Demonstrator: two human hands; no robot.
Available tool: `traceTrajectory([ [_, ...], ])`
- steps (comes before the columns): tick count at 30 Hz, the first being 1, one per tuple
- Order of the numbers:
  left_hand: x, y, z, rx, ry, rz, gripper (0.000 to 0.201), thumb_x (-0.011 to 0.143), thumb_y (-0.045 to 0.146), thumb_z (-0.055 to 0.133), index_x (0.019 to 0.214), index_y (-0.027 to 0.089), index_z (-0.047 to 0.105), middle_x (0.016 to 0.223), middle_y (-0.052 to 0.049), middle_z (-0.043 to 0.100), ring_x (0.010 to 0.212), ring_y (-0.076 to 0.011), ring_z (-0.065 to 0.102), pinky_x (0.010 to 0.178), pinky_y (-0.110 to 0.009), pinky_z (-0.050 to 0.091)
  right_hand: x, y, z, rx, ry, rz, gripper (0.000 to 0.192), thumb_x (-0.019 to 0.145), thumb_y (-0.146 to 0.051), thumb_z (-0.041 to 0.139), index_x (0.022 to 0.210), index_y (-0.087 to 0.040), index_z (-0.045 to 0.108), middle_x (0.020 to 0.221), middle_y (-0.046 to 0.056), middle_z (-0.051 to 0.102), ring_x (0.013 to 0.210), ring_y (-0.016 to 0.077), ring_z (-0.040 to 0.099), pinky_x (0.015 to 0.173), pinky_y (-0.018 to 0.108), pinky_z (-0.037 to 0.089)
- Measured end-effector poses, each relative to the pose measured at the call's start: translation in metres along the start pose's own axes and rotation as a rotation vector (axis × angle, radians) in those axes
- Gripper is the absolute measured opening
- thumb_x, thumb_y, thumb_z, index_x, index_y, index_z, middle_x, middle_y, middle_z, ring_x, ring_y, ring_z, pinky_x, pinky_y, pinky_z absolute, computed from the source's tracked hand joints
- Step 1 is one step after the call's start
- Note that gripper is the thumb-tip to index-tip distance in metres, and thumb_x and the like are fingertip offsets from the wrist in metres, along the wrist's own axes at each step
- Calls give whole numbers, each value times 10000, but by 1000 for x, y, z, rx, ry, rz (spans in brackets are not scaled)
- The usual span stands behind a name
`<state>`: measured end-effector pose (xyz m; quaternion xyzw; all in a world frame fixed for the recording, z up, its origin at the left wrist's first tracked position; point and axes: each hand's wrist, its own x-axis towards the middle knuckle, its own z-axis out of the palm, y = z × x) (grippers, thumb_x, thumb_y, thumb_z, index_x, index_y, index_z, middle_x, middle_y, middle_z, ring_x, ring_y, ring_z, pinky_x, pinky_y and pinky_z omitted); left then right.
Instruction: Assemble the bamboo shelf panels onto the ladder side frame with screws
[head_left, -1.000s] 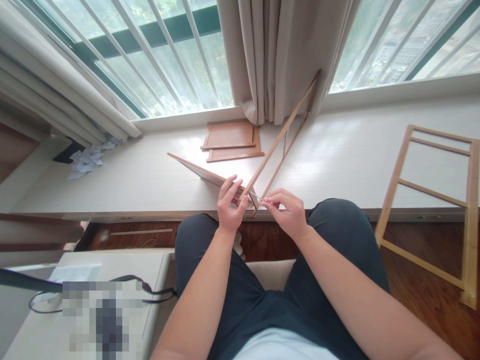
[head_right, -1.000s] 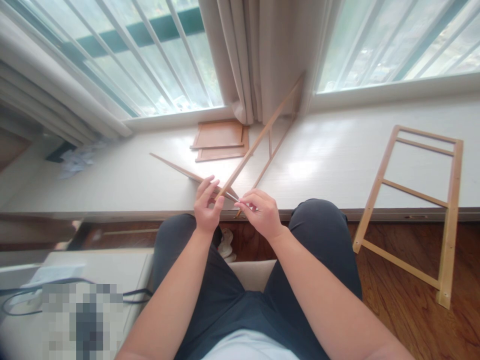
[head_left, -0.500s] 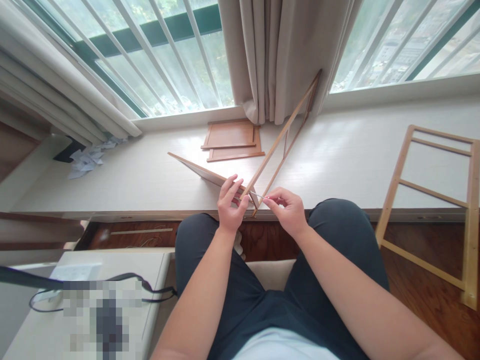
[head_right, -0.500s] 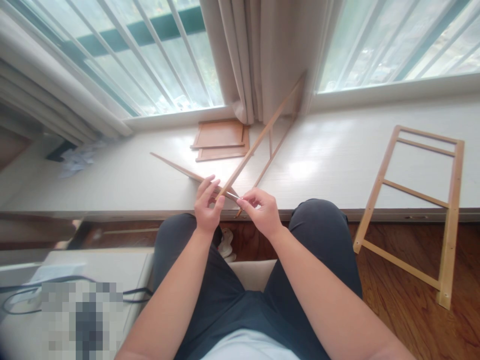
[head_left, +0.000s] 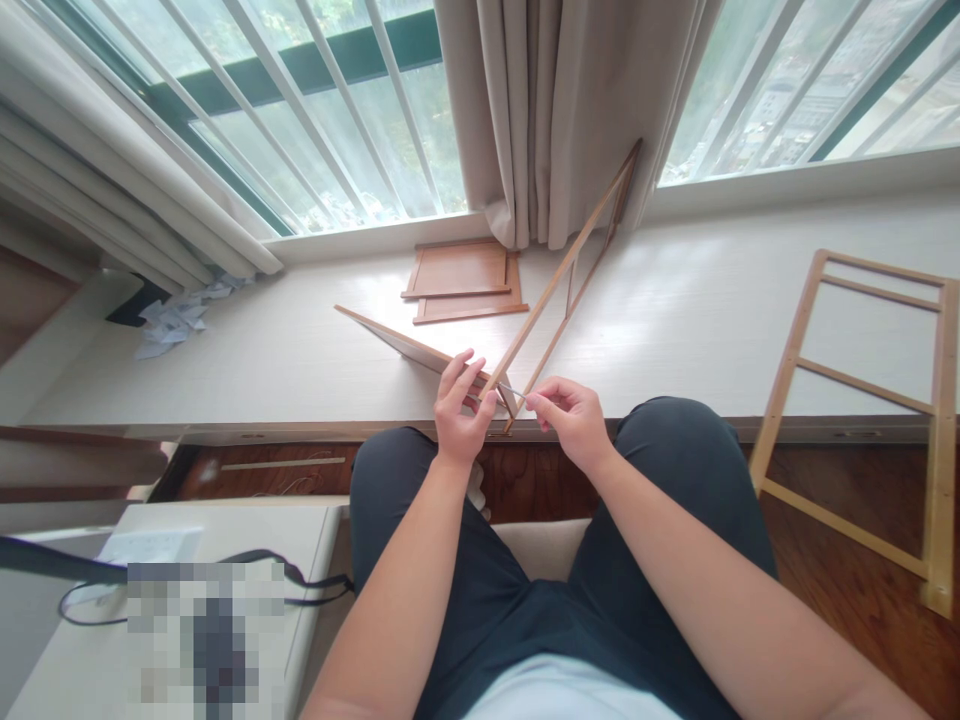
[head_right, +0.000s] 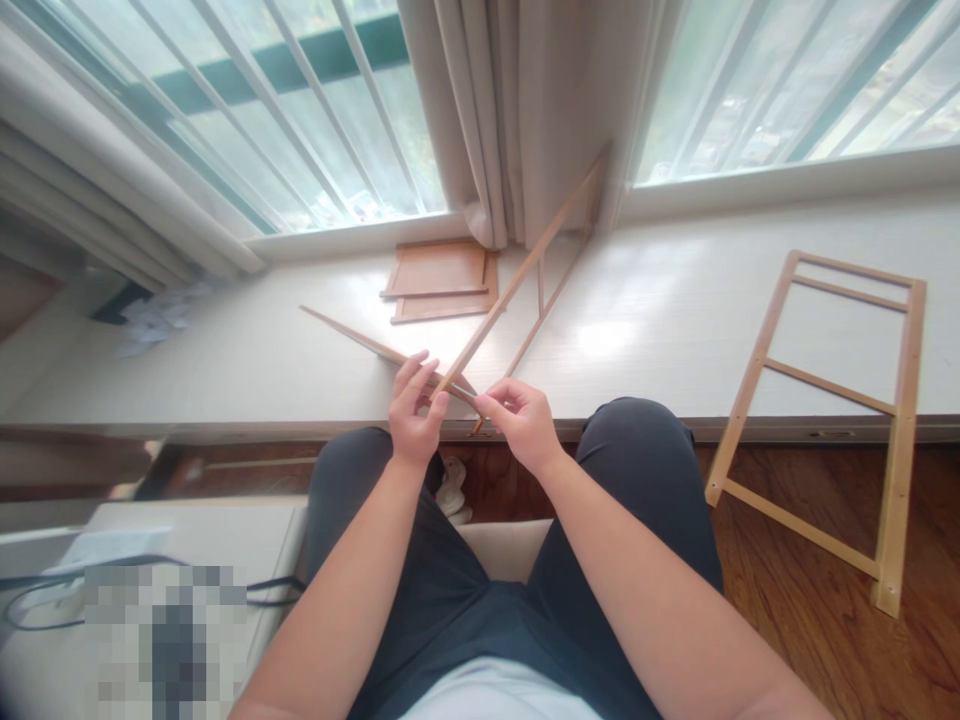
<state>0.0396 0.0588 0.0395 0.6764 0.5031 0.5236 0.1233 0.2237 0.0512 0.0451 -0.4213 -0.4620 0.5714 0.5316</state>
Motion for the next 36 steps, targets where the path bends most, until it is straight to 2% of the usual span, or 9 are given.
traceTrajectory([
  [10, 0, 1, 0, 18, -2, 15, 390, 990, 399, 580, 1319, 196, 635, 1423, -149, 561, 1002, -197, 677, 663, -261, 606, 7, 0, 0, 275, -93, 207, 328, 745, -442, 835, 679, -183, 644, 651, -3, 659, 464, 99, 500, 423, 226, 427],
  [13, 0, 2, 0, 22, -2, 3, 403, 990, 422, 575, 1318, 197, 641, 1422, -151, 564, 996, -200, 679, 662, -267, 609, 9, -3, 0, 294, -120, 278, 355, 729, -469, 835, 689, -182, 630, 654, -3, 661, 454, 99, 498, 410, 225, 423],
  [15, 0, 1, 0, 23, -3, -1, 413, 990, 435, 573, 1320, 197, 645, 1422, -152, 564, 1002, -203, 680, 660, -265, 609, 10, -3, -1, 279, -125, 272, 365, 733, -483, 833, 695, -183, 628, 661, -1, 665, 456, 100, 501, 411, 226, 425],
  [18, 0, 0, 0, 11, -1, -1, 419, 990, 443, 572, 1325, 202, 646, 1424, -154, 562, 1013, -210, 681, 663, -267, 610, 9, 0, -1, 189, -92, 170, 366, 766, -496, 820, 701, -184, 642, 674, 7, 670, 476, 105, 505, 422, 229, 431],
  [22, 0, -1, 1, 18, -4, -3, 422, 992, 447, 574, 1326, 198, 641, 1427, -157, 557, 1025, -214, 681, 676, -275, 614, 5, 4, -3, -64, 21, -17, 339, 843, -511, 773, 773, -190, 690, 694, 12, 665, 523, 122, 525, 464, 245, 446],
  [27, 0, 0, 0, -7, 4, -3, 408, 986, 436, 588, 1313, 199, 646, 1424, -153, 563, 1000, -206, 687, 674, -275, 614, 2, -2, -6, -388, 102, -331, 274, 924, -454, 717, 803, -209, 700, 781, 38, 695, 651, 163, 591, 609, 302, 493],
  [31, 1, 2, 0, -2, 5, 0, 403, 986, 432, 586, 1309, 198, 647, 1419, -152, 567, 1031, -217, 681, 684, -277, 614, 1, -4, -8, -444, 66, -472, 189, 964, -374, 683, 854, -222, 703, 825, 51, 703, 687, 180, 612, 638, 331, 502],
  [36, 0, 1, 0, 39, -14, 18, 403, 1003, 423, 559, 1333, 199, 620, 1430, -155, 551, 1026, -203, 676, 685, -268, 614, 0, -2, -9, -470, 42, -541, 120, 972, -309, 678, 883, -232, 707, 852, 57, 703, 695, 181, 614, 632, 338, 509],
])
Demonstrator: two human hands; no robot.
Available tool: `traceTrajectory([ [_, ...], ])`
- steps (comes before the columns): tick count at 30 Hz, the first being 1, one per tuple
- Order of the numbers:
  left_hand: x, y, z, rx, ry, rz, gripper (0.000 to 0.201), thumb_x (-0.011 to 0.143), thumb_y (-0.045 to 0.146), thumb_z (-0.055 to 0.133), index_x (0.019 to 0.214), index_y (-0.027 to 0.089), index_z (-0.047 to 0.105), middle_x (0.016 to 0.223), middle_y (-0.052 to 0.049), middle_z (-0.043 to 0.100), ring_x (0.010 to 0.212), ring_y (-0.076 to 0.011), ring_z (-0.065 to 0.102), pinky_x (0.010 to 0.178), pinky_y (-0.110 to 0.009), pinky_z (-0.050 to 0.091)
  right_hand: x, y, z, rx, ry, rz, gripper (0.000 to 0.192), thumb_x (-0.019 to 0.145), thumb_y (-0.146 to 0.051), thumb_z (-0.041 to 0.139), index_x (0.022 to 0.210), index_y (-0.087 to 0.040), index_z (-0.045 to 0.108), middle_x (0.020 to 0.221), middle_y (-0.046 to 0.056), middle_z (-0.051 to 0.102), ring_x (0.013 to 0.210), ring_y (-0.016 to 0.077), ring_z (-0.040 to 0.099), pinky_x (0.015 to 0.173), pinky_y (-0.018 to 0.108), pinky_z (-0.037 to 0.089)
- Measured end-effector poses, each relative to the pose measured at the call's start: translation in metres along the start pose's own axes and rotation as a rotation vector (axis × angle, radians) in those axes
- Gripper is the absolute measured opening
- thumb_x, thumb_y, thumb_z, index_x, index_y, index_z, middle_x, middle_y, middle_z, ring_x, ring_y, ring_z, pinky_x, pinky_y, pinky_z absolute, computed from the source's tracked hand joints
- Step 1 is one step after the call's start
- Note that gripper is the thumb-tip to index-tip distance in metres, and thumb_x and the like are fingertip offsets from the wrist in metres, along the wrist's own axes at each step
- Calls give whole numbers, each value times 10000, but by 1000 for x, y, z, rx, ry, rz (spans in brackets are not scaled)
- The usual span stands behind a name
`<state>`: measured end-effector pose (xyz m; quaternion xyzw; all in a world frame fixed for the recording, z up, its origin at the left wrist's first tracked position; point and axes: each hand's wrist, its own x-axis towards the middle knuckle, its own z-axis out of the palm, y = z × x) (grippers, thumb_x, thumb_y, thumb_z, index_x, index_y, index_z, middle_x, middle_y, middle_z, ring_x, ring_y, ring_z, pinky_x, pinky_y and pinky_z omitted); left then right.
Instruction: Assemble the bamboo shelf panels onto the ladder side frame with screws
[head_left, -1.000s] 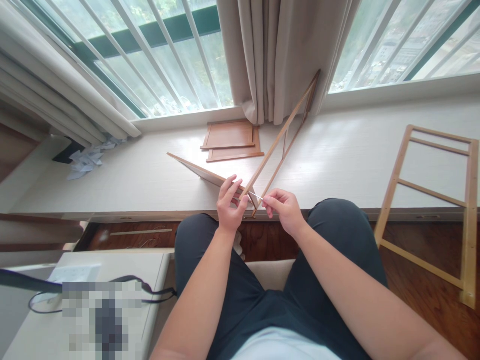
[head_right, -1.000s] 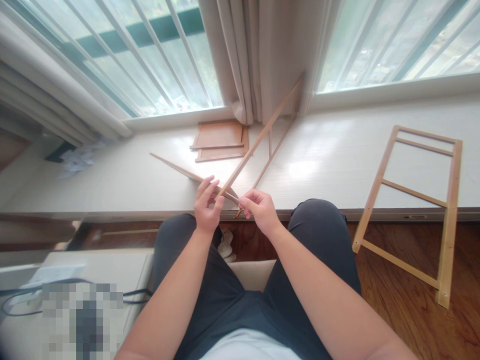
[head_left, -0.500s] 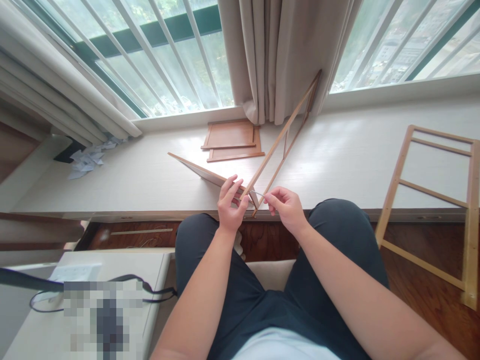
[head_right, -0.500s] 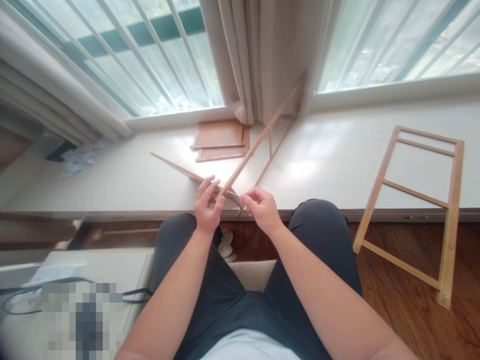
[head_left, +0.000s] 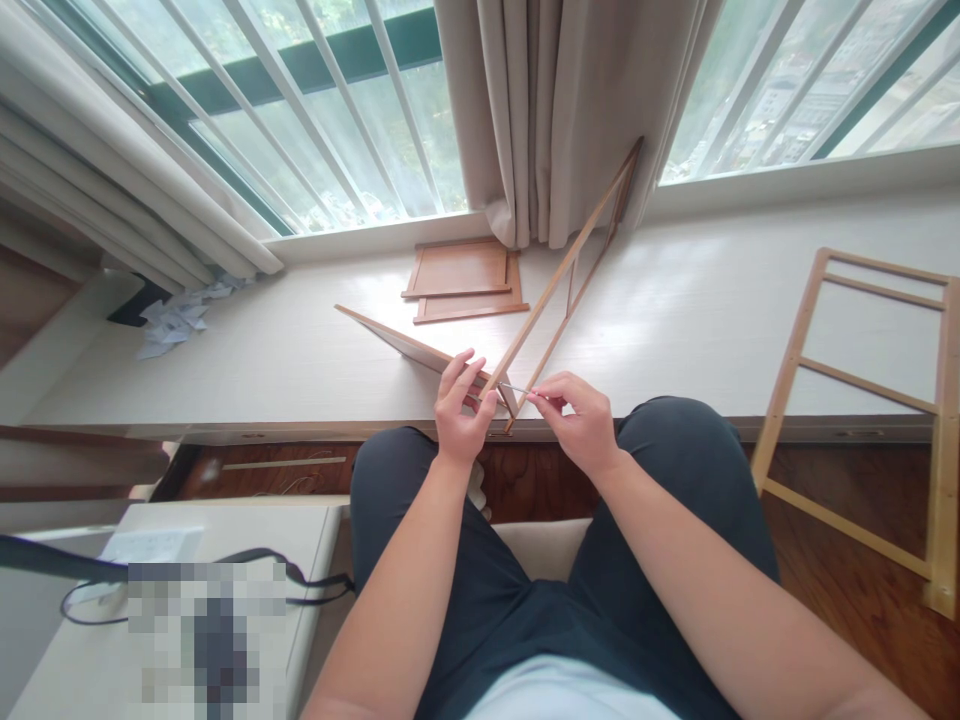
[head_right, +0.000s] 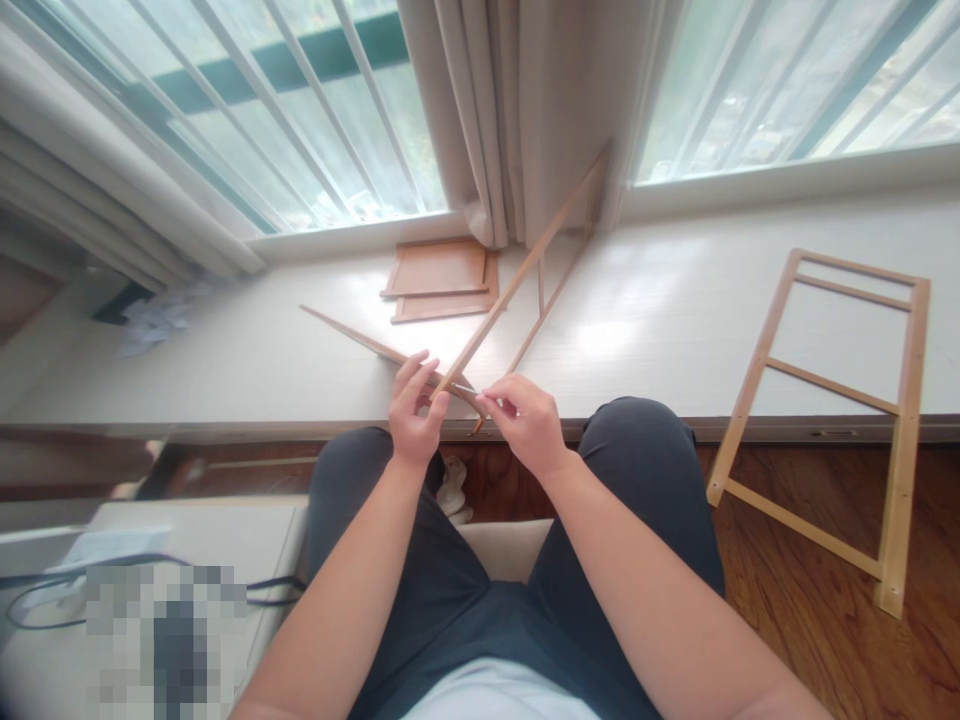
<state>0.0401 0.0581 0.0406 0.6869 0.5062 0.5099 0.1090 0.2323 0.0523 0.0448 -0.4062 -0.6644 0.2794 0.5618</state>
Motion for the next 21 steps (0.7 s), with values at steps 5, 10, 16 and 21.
traceTrajectory([
  [5, -1, -2, 1, 18, -4, 7, 404, 1010, 425, 547, 1341, 202, 610, 1433, -155, 543, 1017, -199, 676, 688, -271, 615, -1, -1, 0, -19, 1, -31, 117, 969, -309, 684, 885, -232, 708, 875, 68, 707, 703, 182, 625, 613, 334, 523],
  [10, 0, -2, 1, -29, 8, -13, 411, 995, 434, 572, 1330, 203, 631, 1428, -153, 554, 1020, -209, 676, 685, -274, 612, 0, -3, 0, -13, -14, -70, 105, 972, -278, 681, 880, -233, 704, 885, 67, 709, 698, 174, 629, 600, 323, 516],
  [16, 0, -1, 1, 9, 1, -7, 417, 1003, 437, 556, 1337, 197, 622, 1429, -158, 551, 1069, -221, 666, 684, -266, 611, -1, -3, 0, -18, -27, -86, 110, 968, -278, 684, 868, -237, 705, 874, 65, 715, 714, 180, 642, 624, 325, 539],
  [21, 0, -1, 1, 15, 4, 6, 412, 1006, 434, 550, 1340, 203, 619, 1423, -156, 553, 1038, -212, 671, 677, -268, 611, -2, -3, 0, -16, -33, -101, 98, 968, -272, 684, 879, -240, 709, 876, 65, 719, 700, 178, 641, 621, 327, 541],
])
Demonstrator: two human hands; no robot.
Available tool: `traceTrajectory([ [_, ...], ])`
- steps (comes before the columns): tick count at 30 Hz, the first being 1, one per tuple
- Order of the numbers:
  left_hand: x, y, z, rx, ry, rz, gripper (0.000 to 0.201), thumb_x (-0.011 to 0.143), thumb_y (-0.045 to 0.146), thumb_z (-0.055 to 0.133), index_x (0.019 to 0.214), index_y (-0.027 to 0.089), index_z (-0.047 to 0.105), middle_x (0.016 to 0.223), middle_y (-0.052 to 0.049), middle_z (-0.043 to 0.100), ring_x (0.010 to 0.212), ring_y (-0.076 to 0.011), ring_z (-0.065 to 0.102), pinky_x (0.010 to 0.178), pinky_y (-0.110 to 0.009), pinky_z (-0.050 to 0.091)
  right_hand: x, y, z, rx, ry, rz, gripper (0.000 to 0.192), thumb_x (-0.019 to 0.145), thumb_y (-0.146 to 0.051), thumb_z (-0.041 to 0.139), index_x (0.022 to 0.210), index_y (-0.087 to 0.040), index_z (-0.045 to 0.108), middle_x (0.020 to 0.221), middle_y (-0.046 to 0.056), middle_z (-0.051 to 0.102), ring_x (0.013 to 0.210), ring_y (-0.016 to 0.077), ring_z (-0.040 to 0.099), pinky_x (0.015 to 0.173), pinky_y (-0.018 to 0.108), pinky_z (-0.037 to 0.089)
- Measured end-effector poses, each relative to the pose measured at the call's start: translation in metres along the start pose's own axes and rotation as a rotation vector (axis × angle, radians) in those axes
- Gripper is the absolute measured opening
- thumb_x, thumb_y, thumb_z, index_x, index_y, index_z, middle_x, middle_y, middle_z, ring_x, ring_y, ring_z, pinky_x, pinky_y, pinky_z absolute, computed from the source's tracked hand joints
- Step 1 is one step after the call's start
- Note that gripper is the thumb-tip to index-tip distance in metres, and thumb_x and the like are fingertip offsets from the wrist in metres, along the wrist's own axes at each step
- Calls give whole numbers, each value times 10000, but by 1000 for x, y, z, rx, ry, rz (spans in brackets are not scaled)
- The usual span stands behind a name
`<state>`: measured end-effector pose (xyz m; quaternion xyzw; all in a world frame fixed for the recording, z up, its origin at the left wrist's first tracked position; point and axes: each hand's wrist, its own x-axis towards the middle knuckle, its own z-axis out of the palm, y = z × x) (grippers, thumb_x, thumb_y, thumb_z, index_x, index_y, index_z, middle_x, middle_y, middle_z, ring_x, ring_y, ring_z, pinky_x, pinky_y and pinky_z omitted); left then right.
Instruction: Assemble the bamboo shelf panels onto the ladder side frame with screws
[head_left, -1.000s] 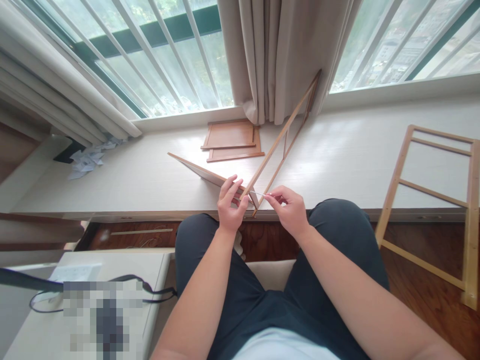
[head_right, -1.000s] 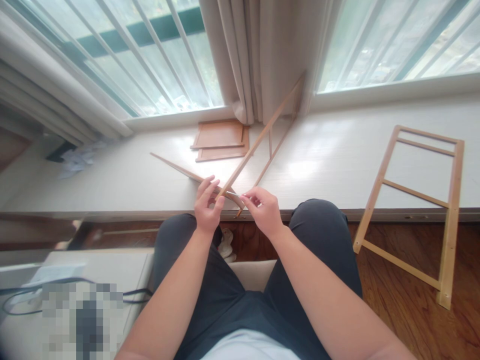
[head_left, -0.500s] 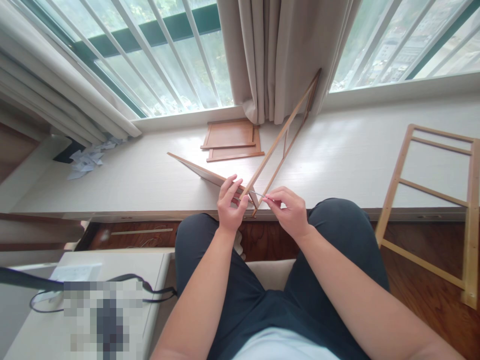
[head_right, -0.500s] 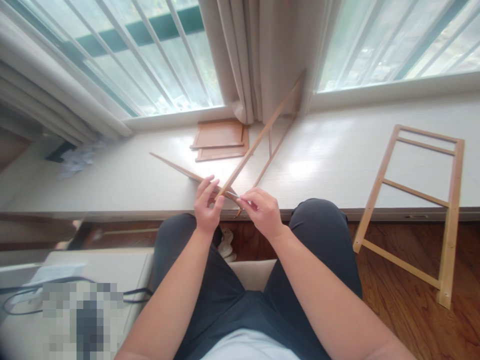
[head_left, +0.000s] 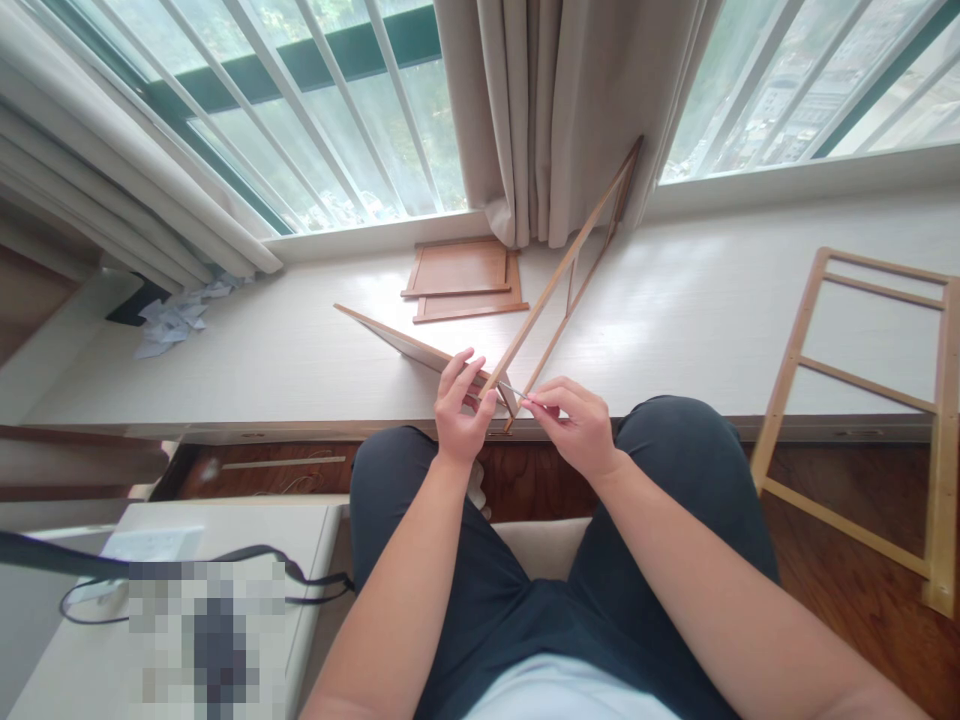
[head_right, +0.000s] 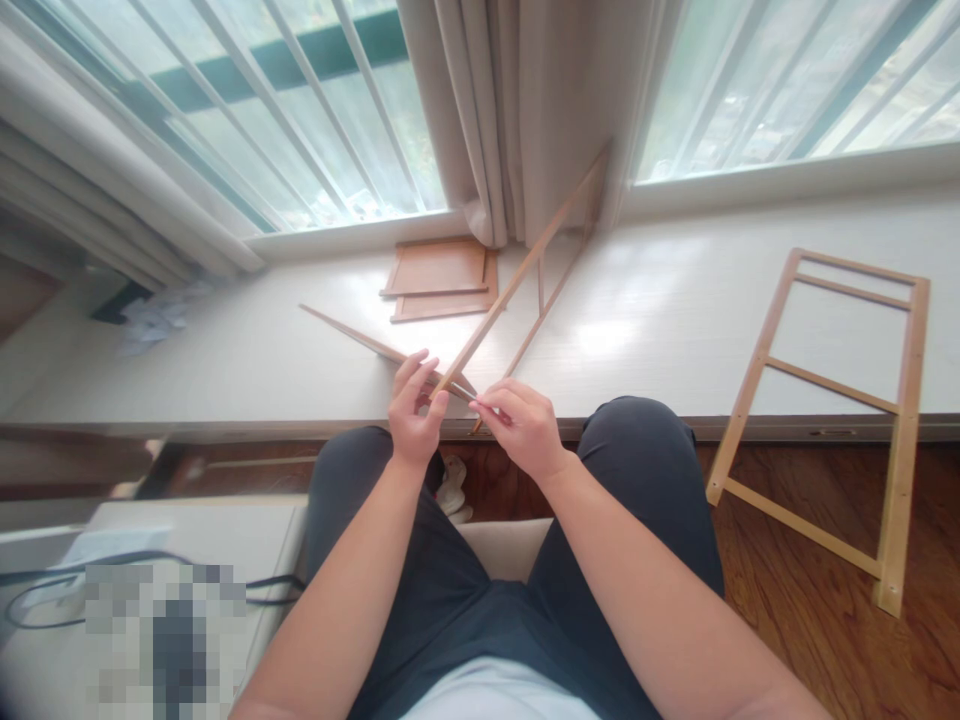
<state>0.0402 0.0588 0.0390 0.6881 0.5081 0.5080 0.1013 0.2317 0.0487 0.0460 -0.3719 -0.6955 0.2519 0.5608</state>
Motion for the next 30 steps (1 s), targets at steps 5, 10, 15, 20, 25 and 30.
traceTrajectory([
  [5, 0, 1, 0, -11, -1, -11, 419, 1005, 445, 551, 1341, 205, 622, 1427, -156, 552, 1019, -209, 677, 682, -274, 613, 0, -1, 0, 5, -1, 2, 96, 962, -264, 691, 871, -240, 711, 865, 62, 718, 678, 173, 629, 610, 322, 528],
  [10, 1, 1, 0, -32, 6, -7, 402, 1000, 430, 566, 1323, 198, 627, 1423, -155, 557, 1032, -207, 674, 683, -265, 608, 1, -1, -1, 9, -3, 9, 93, 953, -258, 699, 863, -240, 715, 855, 59, 718, 657, 172, 618, 608, 322, 522],
  [15, 0, 1, 0, -42, 8, -19, 406, 995, 437, 574, 1320, 200, 637, 1424, -153, 561, 1034, -212, 678, 684, -266, 609, 1, -2, -1, 9, -9, -11, 80, 957, -232, 691, 885, -242, 722, 869, 59, 714, 702, 176, 640, 646, 322, 543],
  [20, 0, 1, 0, -44, 11, -12, 405, 997, 430, 573, 1321, 196, 635, 1423, -152, 559, 1075, -223, 667, 688, -261, 606, 2, -3, -1, -7, 0, -82, 90, 969, -186, 671, 953, -246, 736, 895, 61, 711, 806, 188, 679, 711, 323, 568],
  [25, 0, 2, 0, -39, 8, -31, 420, 996, 451, 567, 1324, 199, 640, 1425, -150, 558, 1036, -211, 674, 684, -264, 608, 4, -3, -2, -36, 8, -153, 134, 958, -138, 676, 1002, -242, 749, 906, 58, 721, 821, 180, 681, 732, 313, 569],
  [30, 0, 1, 0, -73, 13, -19, 391, 991, 408, 589, 1319, 201, 636, 1431, -145, 554, 1004, -195, 680, 676, -256, 605, 3, -2, -3, -54, 4, -190, 201, 956, -101, 663, 1040, -259, 755, 945, 60, 731, 867, 187, 690, 769, 323, 576],
])
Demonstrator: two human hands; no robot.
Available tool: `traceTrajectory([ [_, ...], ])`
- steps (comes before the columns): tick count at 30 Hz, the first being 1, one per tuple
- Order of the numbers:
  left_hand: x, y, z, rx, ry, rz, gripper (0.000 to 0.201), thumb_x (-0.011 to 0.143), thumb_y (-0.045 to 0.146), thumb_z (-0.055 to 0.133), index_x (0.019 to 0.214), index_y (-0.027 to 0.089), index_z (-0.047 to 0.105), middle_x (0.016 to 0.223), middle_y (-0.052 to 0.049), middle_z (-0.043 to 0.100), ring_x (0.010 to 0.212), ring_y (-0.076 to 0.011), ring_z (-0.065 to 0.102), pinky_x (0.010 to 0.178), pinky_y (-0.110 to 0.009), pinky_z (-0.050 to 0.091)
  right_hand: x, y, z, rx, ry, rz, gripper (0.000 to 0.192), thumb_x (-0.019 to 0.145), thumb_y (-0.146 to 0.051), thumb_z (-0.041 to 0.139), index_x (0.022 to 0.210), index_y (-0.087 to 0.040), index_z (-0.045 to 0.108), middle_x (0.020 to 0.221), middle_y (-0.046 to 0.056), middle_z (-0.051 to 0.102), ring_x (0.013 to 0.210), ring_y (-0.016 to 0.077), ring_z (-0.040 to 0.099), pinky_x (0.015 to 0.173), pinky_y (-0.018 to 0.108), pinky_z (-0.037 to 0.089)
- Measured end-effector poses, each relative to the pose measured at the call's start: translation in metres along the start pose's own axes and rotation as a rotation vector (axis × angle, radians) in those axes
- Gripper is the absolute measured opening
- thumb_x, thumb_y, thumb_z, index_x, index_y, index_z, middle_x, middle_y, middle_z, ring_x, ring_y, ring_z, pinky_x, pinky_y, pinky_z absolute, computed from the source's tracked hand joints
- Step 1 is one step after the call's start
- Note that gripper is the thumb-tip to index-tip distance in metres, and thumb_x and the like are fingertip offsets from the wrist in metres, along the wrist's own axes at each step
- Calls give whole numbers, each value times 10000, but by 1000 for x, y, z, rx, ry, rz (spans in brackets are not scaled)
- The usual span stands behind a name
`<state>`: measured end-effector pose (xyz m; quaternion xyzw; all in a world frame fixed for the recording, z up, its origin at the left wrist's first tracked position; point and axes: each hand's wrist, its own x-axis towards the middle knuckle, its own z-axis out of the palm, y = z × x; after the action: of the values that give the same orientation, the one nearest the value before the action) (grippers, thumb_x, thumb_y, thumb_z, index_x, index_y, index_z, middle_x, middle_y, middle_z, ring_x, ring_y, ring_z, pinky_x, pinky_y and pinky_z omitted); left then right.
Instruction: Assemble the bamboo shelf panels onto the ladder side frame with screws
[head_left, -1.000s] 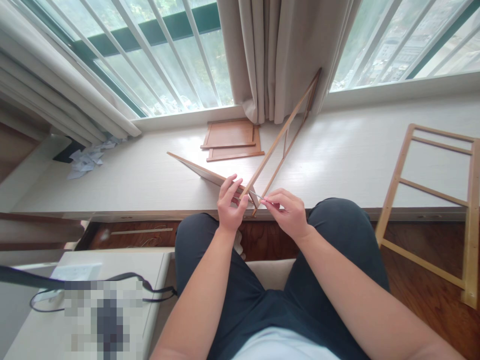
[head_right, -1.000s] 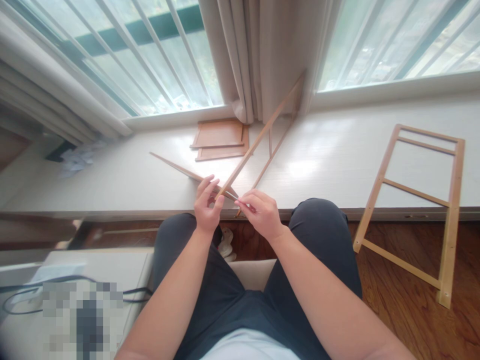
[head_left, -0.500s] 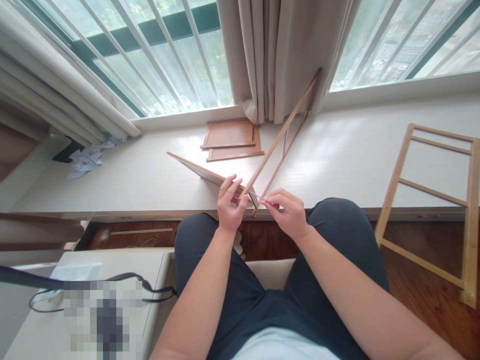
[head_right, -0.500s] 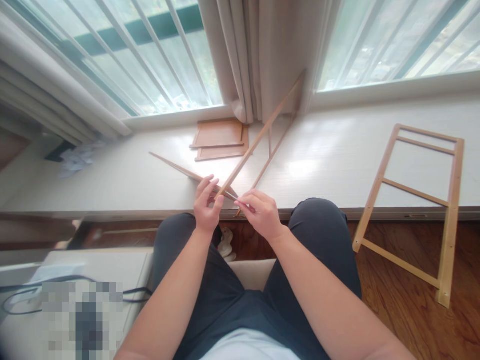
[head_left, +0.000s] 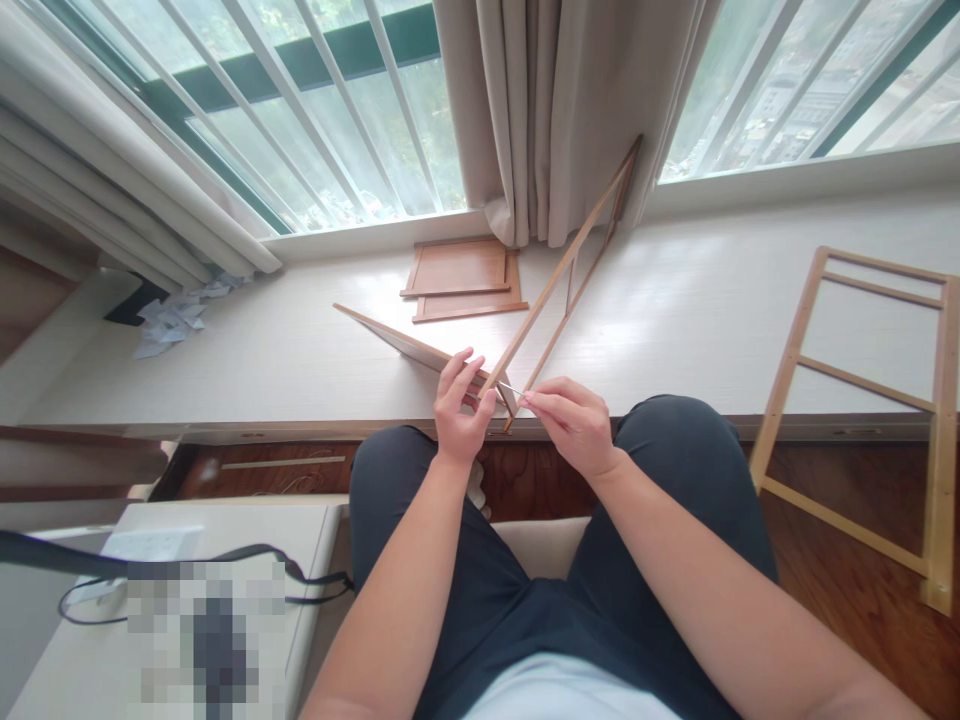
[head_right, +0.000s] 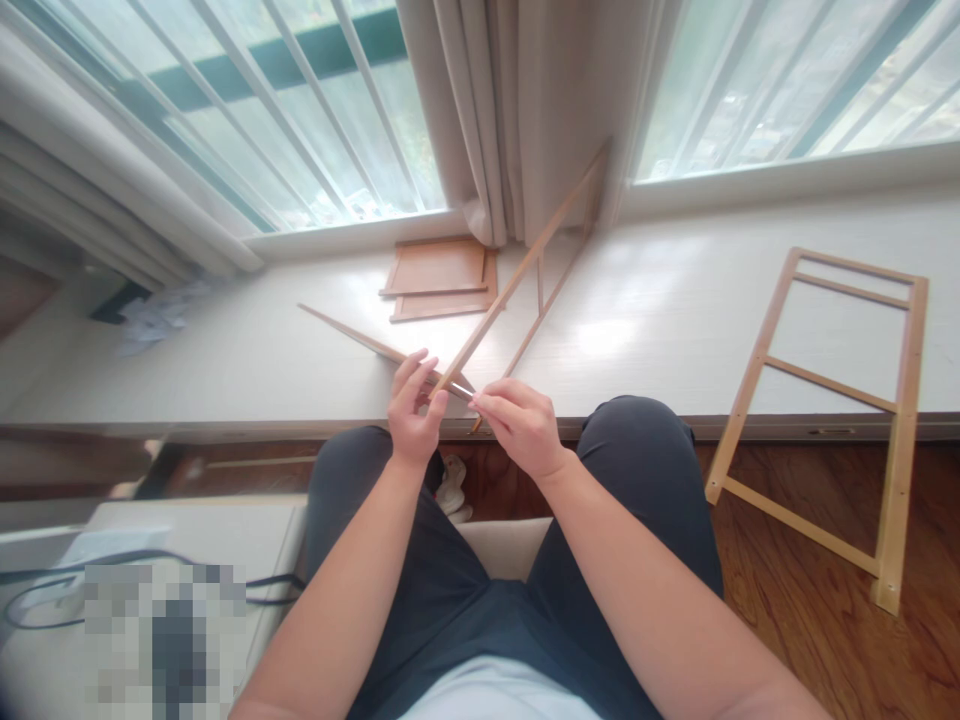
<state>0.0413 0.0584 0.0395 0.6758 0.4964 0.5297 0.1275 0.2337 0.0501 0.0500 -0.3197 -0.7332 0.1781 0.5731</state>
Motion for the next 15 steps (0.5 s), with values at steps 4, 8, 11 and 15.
traceTrajectory([
  [4, 0, -1, 0, 1, 6, -2, 392, 986, 410, 595, 1312, 197, 642, 1426, -146, 561, 1022, -204, 678, 682, -260, 607, 0, 1, 0, -11, 10, 7, 179, 945, -105, 679, 1023, -246, 757, 945, 67, 735, 868, 194, 697, 769, 326, 578],
  [8, 0, -1, 0, 15, 4, -5, 406, 989, 429, 584, 1315, 195, 643, 1425, -151, 561, 999, -199, 681, 673, -261, 606, 1, 0, 3, 6, 23, 48, 109, 940, -137, 701, 977, -230, 744, 899, 60, 724, 805, 181, 688, 717, 309, 572],
  [11, 0, 0, 0, 13, 5, 1, 398, 991, 422, 584, 1315, 197, 641, 1421, -149, 563, 987, -192, 682, 666, -256, 604, 1, 0, 4, 26, 29, 80, 66, 944, -158, 704, 954, -218, 732, 878, 59, 716, 758, 167, 672, 662, 291, 557],
  [15, 0, 0, 0, 33, -1, 11, 402, 1002, 424, 563, 1329, 201, 632, 1424, -153, 556, 1031, -211, 678, 673, -262, 606, -1, 1, 5, 48, 31, 134, 20, 945, -206, 715, 931, -211, 728, 877, 62, 718, 703, 158, 642, 611, 293, 529],
])
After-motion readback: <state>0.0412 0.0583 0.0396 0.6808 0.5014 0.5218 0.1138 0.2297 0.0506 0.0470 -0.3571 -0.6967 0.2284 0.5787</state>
